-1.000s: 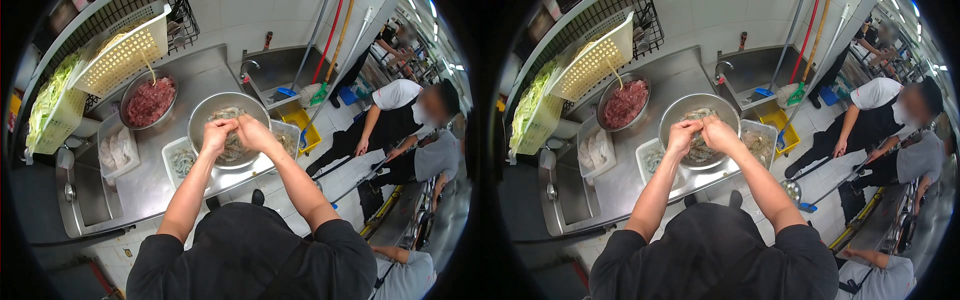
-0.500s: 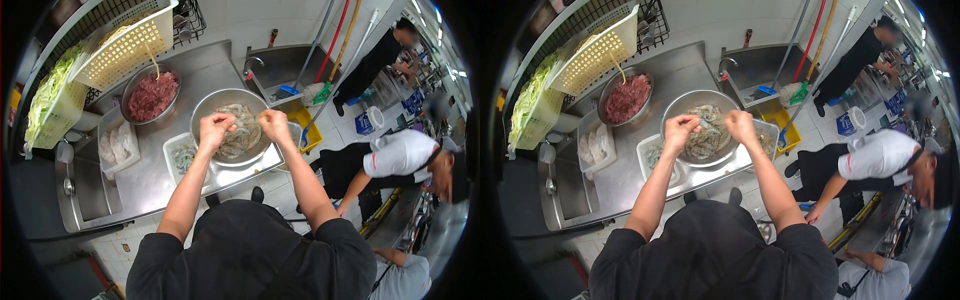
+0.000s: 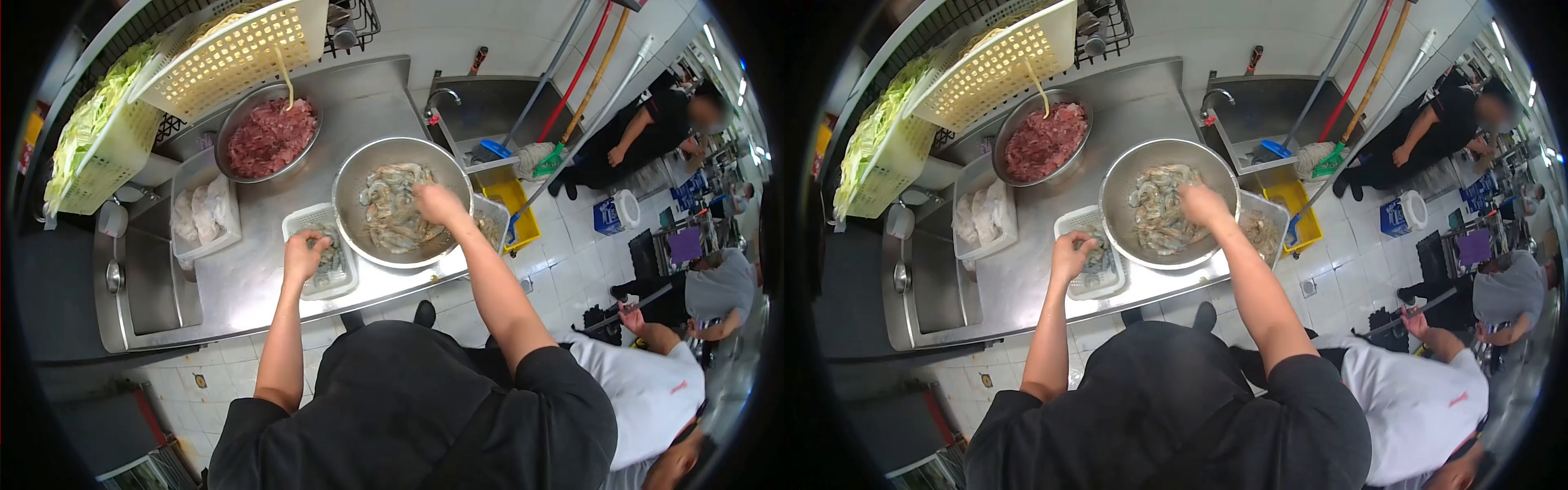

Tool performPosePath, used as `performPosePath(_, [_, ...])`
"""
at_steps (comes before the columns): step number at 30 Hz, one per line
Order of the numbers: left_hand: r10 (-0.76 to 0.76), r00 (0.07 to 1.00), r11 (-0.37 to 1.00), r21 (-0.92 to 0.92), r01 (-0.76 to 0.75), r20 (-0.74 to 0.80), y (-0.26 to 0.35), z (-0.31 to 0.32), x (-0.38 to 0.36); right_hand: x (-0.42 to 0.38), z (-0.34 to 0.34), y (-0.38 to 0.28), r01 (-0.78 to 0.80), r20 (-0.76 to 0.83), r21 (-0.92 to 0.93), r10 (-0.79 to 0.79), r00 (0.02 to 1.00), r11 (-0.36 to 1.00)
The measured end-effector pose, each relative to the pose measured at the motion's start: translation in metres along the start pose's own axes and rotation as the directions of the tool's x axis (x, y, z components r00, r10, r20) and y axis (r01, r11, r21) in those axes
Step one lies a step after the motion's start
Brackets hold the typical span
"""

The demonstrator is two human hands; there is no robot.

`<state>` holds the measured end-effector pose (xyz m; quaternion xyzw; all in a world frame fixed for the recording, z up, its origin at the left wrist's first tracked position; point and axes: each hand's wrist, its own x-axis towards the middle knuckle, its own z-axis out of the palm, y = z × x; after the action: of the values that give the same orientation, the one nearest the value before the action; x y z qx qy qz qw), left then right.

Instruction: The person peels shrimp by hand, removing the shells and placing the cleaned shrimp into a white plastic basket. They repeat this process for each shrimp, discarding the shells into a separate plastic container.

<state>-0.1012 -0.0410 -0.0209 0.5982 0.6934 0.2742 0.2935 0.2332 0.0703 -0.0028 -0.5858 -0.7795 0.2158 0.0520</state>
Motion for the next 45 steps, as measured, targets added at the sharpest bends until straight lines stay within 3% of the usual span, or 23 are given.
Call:
performPosePath(1, [-0.002,0.999,0.996,-0.087,-0.002,-0.043,0.014,0.000,-0.004,0.009,0.012,-0.008,0.009,0.125,-0.040,-0.004,0.992,0.999])
performPosePath(2, [-0.029,0.997,0.983,-0.181,0.016,-0.069,0.025,-0.001,-0.004,0.014,0.024,-0.014,0.014,0.128,-0.043,-0.008,0.992,0.999])
performPosePath(4, [0.028,0.994,0.965,-0.256,-0.054,-0.103,0.039,0.007,0.003,0.022,0.048,-0.019,0.161,0.265,-0.241,-0.095,0.960,0.957])
performPosePath(8, [0.118,0.988,0.907,-0.394,-0.147,-0.097,0.063,0.020,0.024,0.023,0.042,-0.024,0.216,0.203,-0.141,-0.185,0.962,0.966])
performPosePath(10, [0.136,0.988,0.889,-0.432,-0.155,-0.074,0.075,0.031,0.036,0.004,0.004,-0.032,0.270,0.050,0.360,-0.307,0.951,0.893])
performPosePath(11, [0.192,0.981,0.877,-0.443,-0.183,-0.024,0.083,0.037,0.044,-0.006,-0.009,-0.039,0.267,0.049,0.358,-0.304,0.951,0.895])
performPosePath(13, [0.267,0.963,0.860,-0.460,-0.222,0.034,0.097,0.044,0.051,-0.023,-0.030,-0.044,0.092,0.074,0.815,-0.260,0.963,0.571])
performPosePath(14, [0.284,0.945,0.852,-0.494,-0.172,0.162,0.105,0.047,0.054,-0.027,-0.033,-0.040,0.080,0.071,0.839,-0.255,0.964,0.538])
performPosePath(15, [0.304,0.908,0.846,-0.520,-0.118,0.289,0.113,0.052,0.056,-0.033,-0.036,-0.041,0.080,0.058,0.839,-0.235,0.970,0.538])
performPosePath(16, [0.287,0.897,0.768,-0.640,-0.007,0.335,0.119,0.058,0.057,-0.040,-0.037,-0.043,0.136,-0.048,0.847,-0.182,0.982,0.513])
performPosePath(17, [0.304,0.886,0.769,-0.639,-0.011,0.350,0.125,0.062,0.057,-0.048,-0.042,-0.042,0.193,-0.151,0.849,-0.124,0.981,0.492])
performPosePath(18, [0.320,0.893,0.807,-0.585,-0.083,0.316,0.131,0.063,0.056,-0.059,-0.059,-0.044,0.228,-0.191,0.594,-0.140,0.972,0.772])
performPosePath(19, [0.338,0.898,0.838,-0.525,-0.151,0.282,0.136,0.065,0.055,-0.062,-0.059,-0.037,0.218,-0.202,0.596,-0.119,0.972,0.772])
performPosePath(21, [0.402,0.883,0.838,-0.486,-0.248,0.242,0.140,0.080,0.057,-0.067,-0.054,-0.030,0.427,-0.357,0.380,-0.296,0.886,0.821])
performPosePath(24, [0.114,0.919,0.667,-0.714,0.211,0.378,0.174,0.076,0.042,-0.075,-0.053,-0.023,0.416,-0.437,0.323,-0.256,0.862,0.850])
performPosePath(28, [0.045,0.933,0.764,-0.614,0.199,0.358,0.171,0.100,0.047,-0.081,-0.048,-0.018,0.376,-0.449,0.077,-0.304,0.840,0.923])
performPosePath(29, [0.168,0.971,0.899,-0.430,-0.080,0.169,0.172,0.103,0.044,-0.083,-0.045,-0.020,0.374,-0.452,0.080,-0.301,0.840,0.924])
performPosePath(30, [0.335,0.942,0.930,-0.167,-0.328,0.014,0.178,0.104,0.039,-0.083,-0.042,-0.023,0.337,-0.406,0.016,-0.302,0.862,0.941])
performPosePath(32, [0.390,0.921,0.902,-0.205,-0.379,0.014,0.188,0.104,0.032,-0.080,-0.031,-0.025,0.287,-0.378,-0.072,-0.292,0.879,0.955])
performPosePath(36, [0.414,0.906,0.898,-0.205,-0.390,0.089,0.206,0.086,0.026,-0.077,-0.023,-0.022,0.337,-0.434,0.077,-0.273,0.859,0.938])
performPosePath(40, [0.404,0.908,0.890,-0.279,-0.362,0.112,0.198,0.093,0.036,-0.082,-0.018,-0.019,0.364,-0.442,0.397,-0.172,0.880,0.843])
performPosePath(43, [0.459,0.888,0.785,-0.484,-0.387,0.035,0.189,0.116,0.045,-0.084,-0.012,-0.006,0.356,-0.416,0.637,-0.084,0.906,0.684])
performPosePath(45, [0.403,0.909,0.649,-0.733,-0.203,0.104,0.188,0.129,0.046,-0.088,-0.011,0.009,0.331,-0.392,0.736,-0.027,0.920,0.590])
